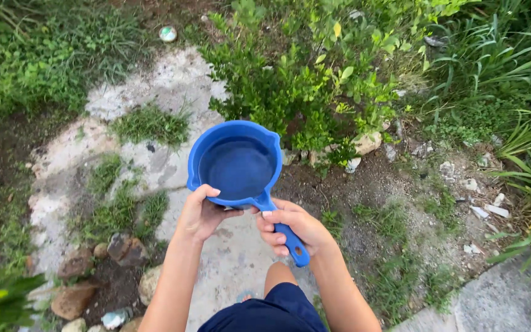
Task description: The recorder uses a blue dipper to water various plants and bushes in an outdoor garden area using water from a blue bucket.
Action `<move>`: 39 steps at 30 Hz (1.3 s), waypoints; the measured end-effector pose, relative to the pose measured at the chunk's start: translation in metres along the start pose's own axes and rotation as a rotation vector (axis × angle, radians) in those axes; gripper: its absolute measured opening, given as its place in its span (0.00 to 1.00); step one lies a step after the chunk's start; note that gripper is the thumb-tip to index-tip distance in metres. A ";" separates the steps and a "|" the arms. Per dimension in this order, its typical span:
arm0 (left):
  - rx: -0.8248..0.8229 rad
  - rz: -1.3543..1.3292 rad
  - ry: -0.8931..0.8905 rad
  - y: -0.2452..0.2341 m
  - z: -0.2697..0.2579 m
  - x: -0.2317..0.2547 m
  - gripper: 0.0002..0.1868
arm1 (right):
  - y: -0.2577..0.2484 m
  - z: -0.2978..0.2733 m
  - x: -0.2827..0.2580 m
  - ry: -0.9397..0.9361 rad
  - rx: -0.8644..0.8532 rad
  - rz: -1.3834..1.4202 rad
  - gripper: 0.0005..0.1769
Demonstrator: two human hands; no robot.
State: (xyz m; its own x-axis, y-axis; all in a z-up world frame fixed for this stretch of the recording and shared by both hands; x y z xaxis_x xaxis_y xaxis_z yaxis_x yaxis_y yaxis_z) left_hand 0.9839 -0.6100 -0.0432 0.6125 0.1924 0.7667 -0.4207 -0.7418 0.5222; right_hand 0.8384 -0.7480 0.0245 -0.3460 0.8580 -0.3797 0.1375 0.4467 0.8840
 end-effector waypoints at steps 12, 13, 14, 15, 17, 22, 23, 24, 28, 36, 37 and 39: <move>-0.055 -0.060 0.058 0.018 0.152 0.051 0.34 | -0.034 0.093 -0.121 0.135 0.091 -0.072 0.17; -0.057 -0.057 0.065 0.021 0.169 0.059 0.34 | -0.040 0.104 -0.135 0.132 0.085 -0.077 0.17; 0.003 -0.048 0.050 0.019 0.181 0.061 0.34 | -0.045 0.112 -0.145 0.118 0.051 -0.052 0.16; 0.064 -0.040 0.035 0.016 0.192 0.064 0.34 | -0.051 0.120 -0.154 0.105 0.018 -0.027 0.15; 0.044 -0.045 0.043 0.014 0.217 0.068 0.33 | -0.060 0.133 -0.168 0.112 -0.002 0.015 0.12; -0.015 -0.029 0.014 0.023 0.285 0.087 0.33 | -0.086 0.176 -0.215 0.131 -0.079 0.230 0.10; -0.033 -0.029 0.002 0.022 0.299 0.089 0.33 | -0.089 0.184 -0.221 0.185 -0.072 0.279 0.10; -0.052 -0.028 -0.011 0.020 0.311 0.089 0.33 | -0.093 0.192 -0.225 0.237 -0.064 0.328 0.11; -0.135 0.016 -0.041 0.019 0.370 0.098 0.31 | -0.107 0.224 -0.246 0.296 -0.255 0.694 0.12; -0.196 0.138 -0.205 0.013 0.471 0.127 0.27 | -0.122 0.302 -0.296 0.114 -0.012 0.802 0.19; -0.205 0.143 -0.208 0.015 0.480 0.134 0.27 | -0.120 0.310 -0.301 0.103 -0.014 0.803 0.19; -0.231 0.150 -0.234 0.019 0.494 0.140 0.26 | -0.119 0.322 -0.310 0.041 -0.033 0.729 0.18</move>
State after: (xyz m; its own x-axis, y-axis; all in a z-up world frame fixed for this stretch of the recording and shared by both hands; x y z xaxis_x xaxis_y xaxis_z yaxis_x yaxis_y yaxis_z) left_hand 1.3923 -0.9146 -0.1100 0.6582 -0.0798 0.7486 -0.6412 -0.5805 0.5019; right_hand 1.2279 -0.9860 -0.0508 -0.2122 0.9240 0.3180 0.3179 -0.2425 0.9166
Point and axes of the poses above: each hand's wrist, its own z-axis towards the middle knuckle, its own y-axis out of the palm, x = y × z, the point moved 6 cm from there along z, towards the middle knuckle, and after that the axes turned 13 degrees about z, right-handed, at the moved point
